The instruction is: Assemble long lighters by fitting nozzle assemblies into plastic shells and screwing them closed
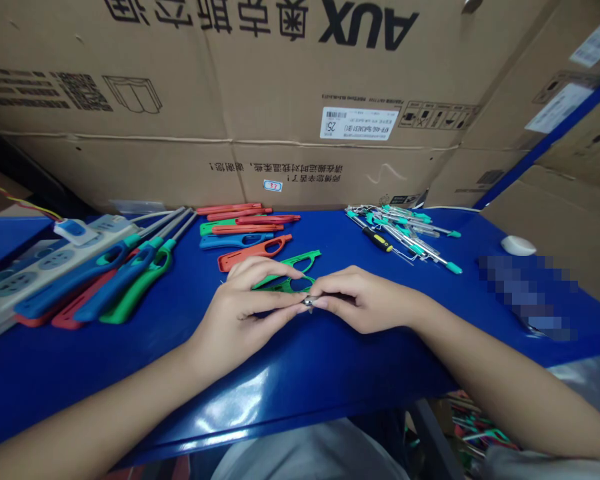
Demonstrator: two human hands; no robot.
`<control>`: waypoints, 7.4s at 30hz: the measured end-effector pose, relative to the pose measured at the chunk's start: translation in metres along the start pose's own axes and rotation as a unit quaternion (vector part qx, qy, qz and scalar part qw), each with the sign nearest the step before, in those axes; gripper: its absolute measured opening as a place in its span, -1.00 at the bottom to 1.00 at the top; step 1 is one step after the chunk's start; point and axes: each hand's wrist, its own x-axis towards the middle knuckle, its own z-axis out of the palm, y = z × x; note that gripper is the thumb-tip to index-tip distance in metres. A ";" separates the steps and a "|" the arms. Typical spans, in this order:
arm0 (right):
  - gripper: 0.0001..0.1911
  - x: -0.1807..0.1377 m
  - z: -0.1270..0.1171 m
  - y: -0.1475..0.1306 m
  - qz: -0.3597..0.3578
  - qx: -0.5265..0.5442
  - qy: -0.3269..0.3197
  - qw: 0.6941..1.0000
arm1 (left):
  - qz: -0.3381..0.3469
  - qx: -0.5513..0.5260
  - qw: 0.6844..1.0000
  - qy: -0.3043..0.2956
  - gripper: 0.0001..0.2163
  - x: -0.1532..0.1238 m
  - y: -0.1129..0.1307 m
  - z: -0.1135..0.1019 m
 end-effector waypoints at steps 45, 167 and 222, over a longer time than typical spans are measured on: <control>-0.87 -0.010 -0.034 0.036 0.083 -0.102 0.030 0.991 | -0.108 0.135 0.969 -0.179 -0.78 0.004 -0.040 -0.007; -0.68 0.000 -0.018 0.038 0.215 -0.079 -0.007 0.973 | -0.132 0.123 0.968 -0.176 -0.80 0.003 -0.031 -0.003; -0.91 0.007 0.010 0.037 0.072 -0.028 0.029 0.997 | -0.085 0.117 0.979 -0.142 -0.81 0.000 -0.023 0.000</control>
